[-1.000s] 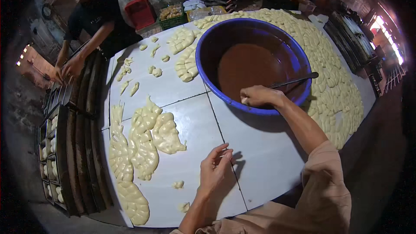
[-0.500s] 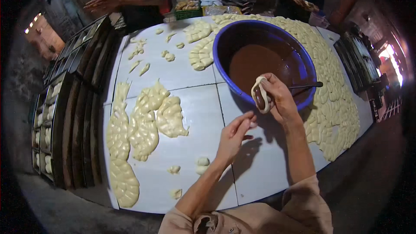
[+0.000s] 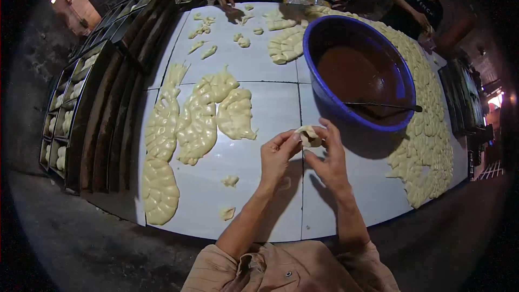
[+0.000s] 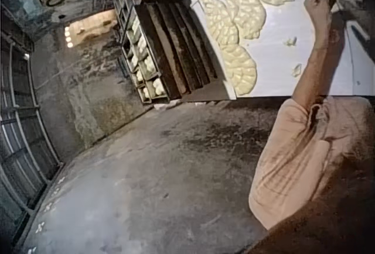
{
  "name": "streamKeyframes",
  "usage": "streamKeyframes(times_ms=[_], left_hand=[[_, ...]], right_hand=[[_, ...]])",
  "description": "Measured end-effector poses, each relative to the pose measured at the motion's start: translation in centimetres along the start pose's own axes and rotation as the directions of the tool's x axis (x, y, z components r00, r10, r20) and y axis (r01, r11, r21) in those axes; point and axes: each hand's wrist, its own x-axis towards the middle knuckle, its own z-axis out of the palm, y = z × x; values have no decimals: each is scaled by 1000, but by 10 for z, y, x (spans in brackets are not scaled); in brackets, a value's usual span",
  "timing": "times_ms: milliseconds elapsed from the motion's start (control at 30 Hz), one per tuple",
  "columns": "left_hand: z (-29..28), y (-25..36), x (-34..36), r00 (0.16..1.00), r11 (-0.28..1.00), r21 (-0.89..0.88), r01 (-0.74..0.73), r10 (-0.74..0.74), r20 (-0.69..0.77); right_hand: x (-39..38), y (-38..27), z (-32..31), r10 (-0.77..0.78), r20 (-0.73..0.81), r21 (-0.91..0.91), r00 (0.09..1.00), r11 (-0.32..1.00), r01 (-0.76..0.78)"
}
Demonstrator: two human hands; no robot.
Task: The person fills pieces of dough with chocolate filling and shapes them by hand, moves racks of baking tins onto the floor, fills and shapes more dough pieces, and places the shaped dough into baking tins.
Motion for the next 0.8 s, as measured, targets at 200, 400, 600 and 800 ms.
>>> streamKeyframes(times_ms=[200,400,600,800], left_hand=[[0,4,-7,992,971,205,-125,129,-6],[-1,21,-3,990,967,220,-125,109,86],[-12,42,3,982,969,231,84,-119,145],[-7,34,-15,986,984,175,-12,-18,168]], right_hand=[[-5,22,25,-281,-144,-372,949,904,211],[-1,39,24,11,-106,57,994,998,-5],[-5,19,8,-154,109,85,982,986,145],[-4,38,24,-364,-132,158,922,911,382]])
